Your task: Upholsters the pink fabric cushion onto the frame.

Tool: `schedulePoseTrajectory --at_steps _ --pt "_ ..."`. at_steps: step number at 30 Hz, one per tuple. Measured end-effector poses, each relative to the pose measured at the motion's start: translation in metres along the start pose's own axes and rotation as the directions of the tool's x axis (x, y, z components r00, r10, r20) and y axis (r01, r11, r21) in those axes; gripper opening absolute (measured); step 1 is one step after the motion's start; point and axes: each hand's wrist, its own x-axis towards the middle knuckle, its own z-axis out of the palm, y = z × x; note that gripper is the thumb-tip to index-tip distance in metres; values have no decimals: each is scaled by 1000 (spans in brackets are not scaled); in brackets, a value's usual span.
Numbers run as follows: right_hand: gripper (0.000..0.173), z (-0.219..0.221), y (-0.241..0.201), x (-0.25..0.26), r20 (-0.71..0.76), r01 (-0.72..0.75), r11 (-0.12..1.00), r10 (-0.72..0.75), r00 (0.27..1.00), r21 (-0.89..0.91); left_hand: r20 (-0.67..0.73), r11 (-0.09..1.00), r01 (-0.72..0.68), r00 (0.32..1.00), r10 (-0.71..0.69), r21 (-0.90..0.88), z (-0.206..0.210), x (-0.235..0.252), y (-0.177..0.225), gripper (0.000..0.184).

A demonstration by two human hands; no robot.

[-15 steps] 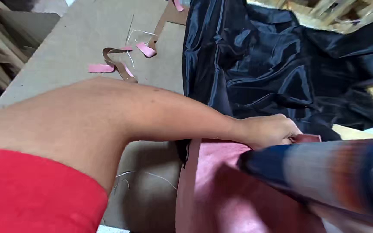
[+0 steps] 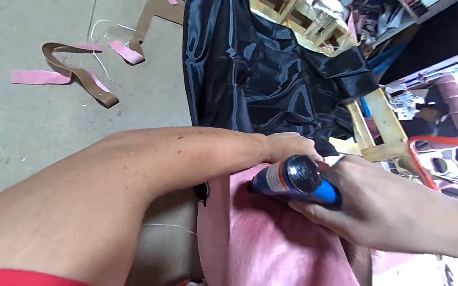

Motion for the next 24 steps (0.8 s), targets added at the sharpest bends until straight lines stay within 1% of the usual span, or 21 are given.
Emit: schedulePoseTrajectory --at_steps 1,3,4,5,6,7,8,9,10,12,13,14,15,16,17,18,20,21,22,23,24 --pt "30 -6 2 -7 7 -16 1000 16 1000 8 36 999 22 999 -24 37 0 2 -1 15" --pt "28 -26 11 -38 -16 -55 998 55 998 -27 64 975 75 994 -91 210 -6 3 -10 18" --pt "27 -36 19 -61 -32 -109 989 107 994 -95 19 949 151 987 -162 275 -15 -2 -10 27" --pt "26 -42 31 -81 -55 -193 967 187 981 -168 -93 903 277 961 -261 330 -30 -14 -7 30" --pt "26 -40 50 -97 -91 -271 938 257 962 -217 -262 845 420 901 -345 332 -48 -32 5 30" --pt "28 -30 74 -105 -112 -338 911 320 941 -237 -444 795 544 802 -399 268 -65 -58 29 30" --pt "28 -14 100 -105 -94 -383 896 372 924 -223 -561 765 624 694 -450 159 -75 -87 67 34" --pt "30 5 123 -100 -28 -408 896 410 912 -176 -589 764 642 641 -493 59 -71 -117 112 41" --pt "33 25 145 -92 52 -411 903 419 906 -124 -545 777 628 639 -543 -39 -52 -142 156 53" --pt "31 64 181 -68 184 -343 938 346 920 -51 -369 747 610 652 -662 -264 7 -164 224 91" --pt "23 82 190 -53 231 -284 957 289 929 -54 -339 701 629 613 -713 -336 35 -159 247 110" --pt "16 97 192 -41 284 -233 970 242 928 -64 -354 645 661 540 -764 -383 56 -150 264 116" --pt "11 108 192 -31 341 -193 980 199 919 -52 -411 591 688 436 -801 -421 71 -138 275 103" --pt "12 115 192 -25 398 -167 985 169 902 -39 -494 532 720 297 -817 -446 83 -124 278 75" --pt "15 120 193 -21 432 -155 987 162 887 -53 -554 507 747 224 -802 -431 89 -114 281 51" --pt "16 120 193 -19 439 -159 983 184 879 -93 -588 518 781 247 -770 -350 91 -109 282 38" --pt "14 88 175 -23 377 -210 964 257 890 -162 -607 587 781 366 -705 -211 85 -107 281 42" --pt "29 65 163 -36 251 -176 979 198 948 -107 -584 619 758 413 -699 -205 77 -107 279 54" --pt "44 44 149 -56 55 -53 999 53 997 0 -567 643 732 438 -697 -225 71 -108 276 72" --pt "51 31 129 -79 -77 79 992 -72 994 95 -559 664 703 453 -694 -256 68 -111 273 93" --pt "54 25 106 -101 -117 216 959 -197 973 186 -537 680 669 471 -700 -299 66 -115 272 111"
